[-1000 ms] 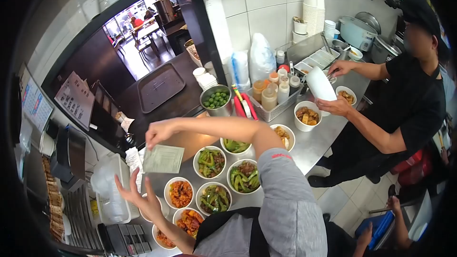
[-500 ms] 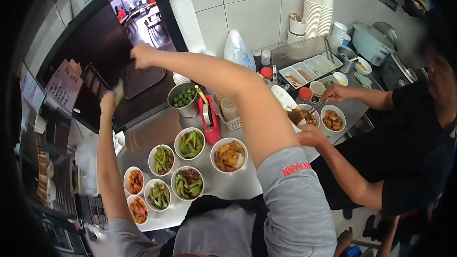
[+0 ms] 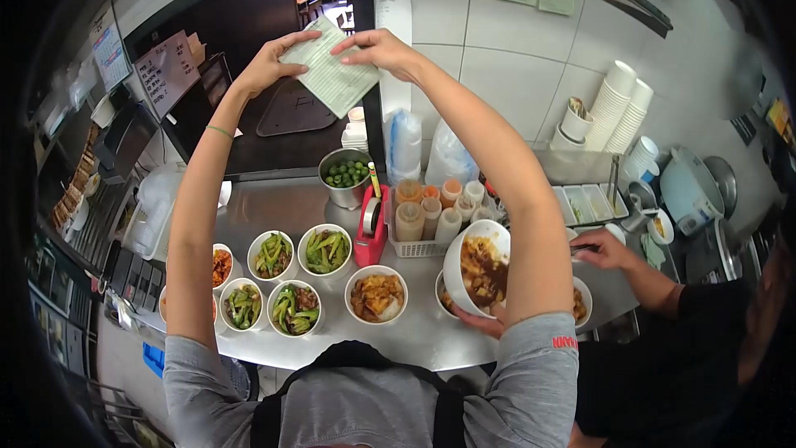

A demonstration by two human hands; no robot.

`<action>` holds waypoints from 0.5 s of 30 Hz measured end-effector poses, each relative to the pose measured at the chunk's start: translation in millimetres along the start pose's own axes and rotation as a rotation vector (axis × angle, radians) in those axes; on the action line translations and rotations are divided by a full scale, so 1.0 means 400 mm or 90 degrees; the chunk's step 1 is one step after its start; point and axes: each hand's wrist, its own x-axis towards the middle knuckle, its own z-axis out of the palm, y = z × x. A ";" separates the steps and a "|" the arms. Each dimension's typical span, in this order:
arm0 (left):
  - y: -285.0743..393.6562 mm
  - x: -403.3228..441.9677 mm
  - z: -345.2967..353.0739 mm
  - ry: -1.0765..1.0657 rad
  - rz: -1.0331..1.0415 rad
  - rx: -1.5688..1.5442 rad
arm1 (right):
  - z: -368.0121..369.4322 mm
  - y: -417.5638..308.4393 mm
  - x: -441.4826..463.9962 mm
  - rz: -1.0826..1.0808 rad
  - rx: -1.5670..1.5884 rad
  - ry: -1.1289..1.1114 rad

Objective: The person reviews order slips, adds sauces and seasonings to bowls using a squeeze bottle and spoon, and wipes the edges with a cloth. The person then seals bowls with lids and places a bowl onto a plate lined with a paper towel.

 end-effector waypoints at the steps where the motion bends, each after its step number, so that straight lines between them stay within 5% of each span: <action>1: 0.004 0.007 0.002 0.024 0.028 0.002 | 0.011 -0.010 -0.008 -0.003 0.027 -0.006; 5: 0.060 -0.025 0.038 0.171 0.008 0.071 | -0.061 -0.004 0.045 -0.087 -0.028 0.113; 7: 0.066 -0.083 0.048 0.179 0.056 0.095 | -0.160 -0.048 0.085 0.047 -0.020 0.317; 9: 0.135 -0.192 0.073 0.092 0.028 0.149 | -0.272 -0.029 0.131 -0.034 0.009 0.427; 13: 0.217 -0.426 0.120 -0.097 0.084 0.229 | -0.429 0.002 0.190 0.044 -0.017 0.461; 15: 0.237 -0.543 0.134 -0.164 -0.015 0.166 | -0.465 0.003 0.216 0.092 0.007 0.470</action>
